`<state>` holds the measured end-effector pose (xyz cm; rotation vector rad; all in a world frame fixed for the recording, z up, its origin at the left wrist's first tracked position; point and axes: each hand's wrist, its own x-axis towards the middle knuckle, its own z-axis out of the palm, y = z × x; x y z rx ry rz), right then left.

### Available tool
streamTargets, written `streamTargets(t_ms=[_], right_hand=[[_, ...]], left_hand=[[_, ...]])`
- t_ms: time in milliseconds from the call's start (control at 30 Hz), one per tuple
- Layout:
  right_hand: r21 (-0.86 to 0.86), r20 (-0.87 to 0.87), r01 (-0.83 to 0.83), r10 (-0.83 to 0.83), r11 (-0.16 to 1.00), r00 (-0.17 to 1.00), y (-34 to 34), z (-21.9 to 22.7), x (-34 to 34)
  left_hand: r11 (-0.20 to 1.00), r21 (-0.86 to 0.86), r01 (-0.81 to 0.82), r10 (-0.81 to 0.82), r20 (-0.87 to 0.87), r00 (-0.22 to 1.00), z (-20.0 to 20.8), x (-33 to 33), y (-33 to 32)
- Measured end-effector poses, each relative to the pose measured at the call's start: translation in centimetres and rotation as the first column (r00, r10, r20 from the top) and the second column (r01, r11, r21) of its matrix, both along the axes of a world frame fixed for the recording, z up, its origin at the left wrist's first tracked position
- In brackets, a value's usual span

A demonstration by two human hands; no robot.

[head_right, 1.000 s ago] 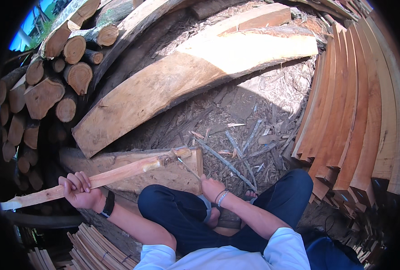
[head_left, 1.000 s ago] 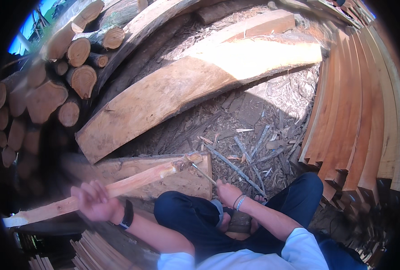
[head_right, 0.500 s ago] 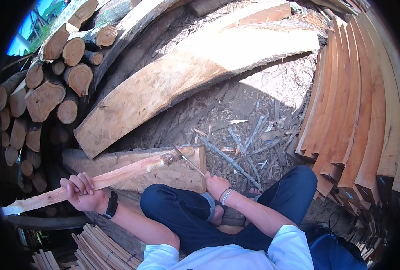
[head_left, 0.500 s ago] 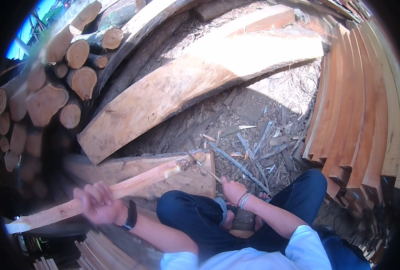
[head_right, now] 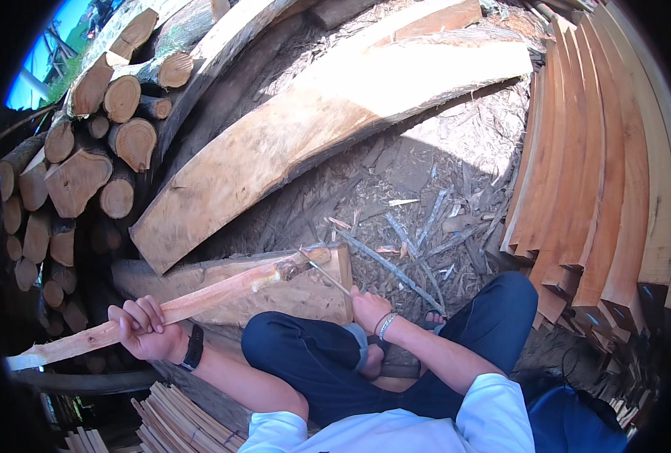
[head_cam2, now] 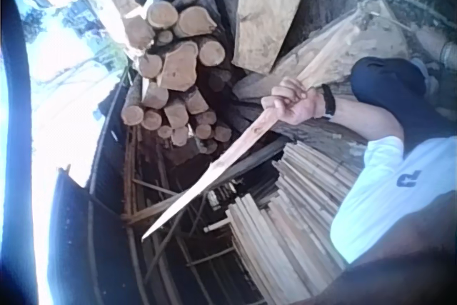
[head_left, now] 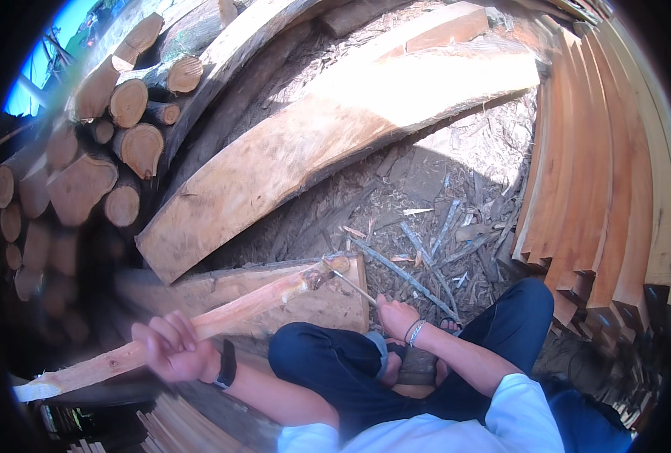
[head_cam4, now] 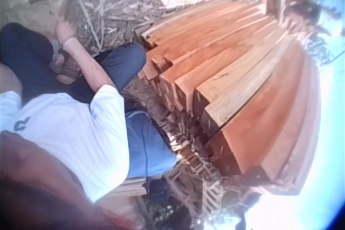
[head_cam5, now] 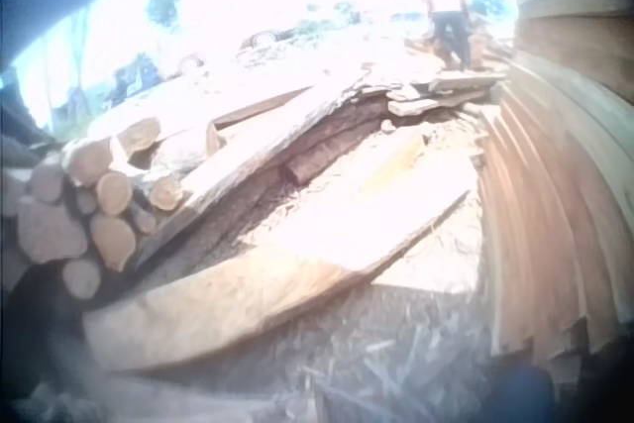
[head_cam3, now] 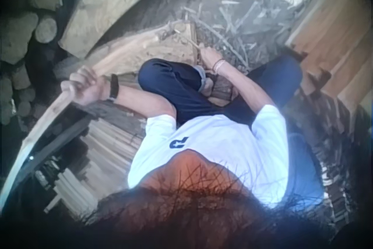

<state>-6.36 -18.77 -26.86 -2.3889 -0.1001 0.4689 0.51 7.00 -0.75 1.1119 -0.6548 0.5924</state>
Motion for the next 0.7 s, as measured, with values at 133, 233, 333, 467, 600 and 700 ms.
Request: streamTargets(t_ms=[133, 233, 333, 467, 600, 700], right_hand=[[0.119, 0.003, 0.006, -0.006, 0.993, 1.000, 0.5, 2.7, 0.0], [0.059, -0.026, 0.002, 0.000, 0.998, 1.000, 0.1, 1.6, 0.0], [-0.003, -0.048, 0.044, -0.044, 0.999, 0.998, -0.5, -5.4, -0.6], [0.113, -0.016, 0.030, -0.028, 0.993, 0.999, 0.4, -1.4, 0.9], [0.101, -0.061, 0.074, -0.068, 0.992, 0.996, 0.5, -3.6, 0.5], [0.103, -0.106, 0.123, -0.112, 0.987, 0.988, 0.0, -5.0, 0.3]], left_hand=[[0.999, 0.003, -0.039, 0.039, -0.008, 0.999, 0.2, -0.4, 0.8], [0.999, -0.002, -0.039, 0.039, 0.002, 0.999, 0.0, -0.1, 0.6], [0.999, -0.023, -0.041, 0.041, -0.011, 0.999, -0.3, 0.1, 0.1], [1.000, -0.002, -0.024, 0.024, 0.012, 1.000, 0.3, -0.3, 0.5], [0.999, 0.015, 0.052, -0.053, 0.017, 0.998, -0.1, -0.1, 0.5], [0.999, -0.003, 0.047, -0.047, 0.014, 0.999, -0.2, -0.2, 0.9]])
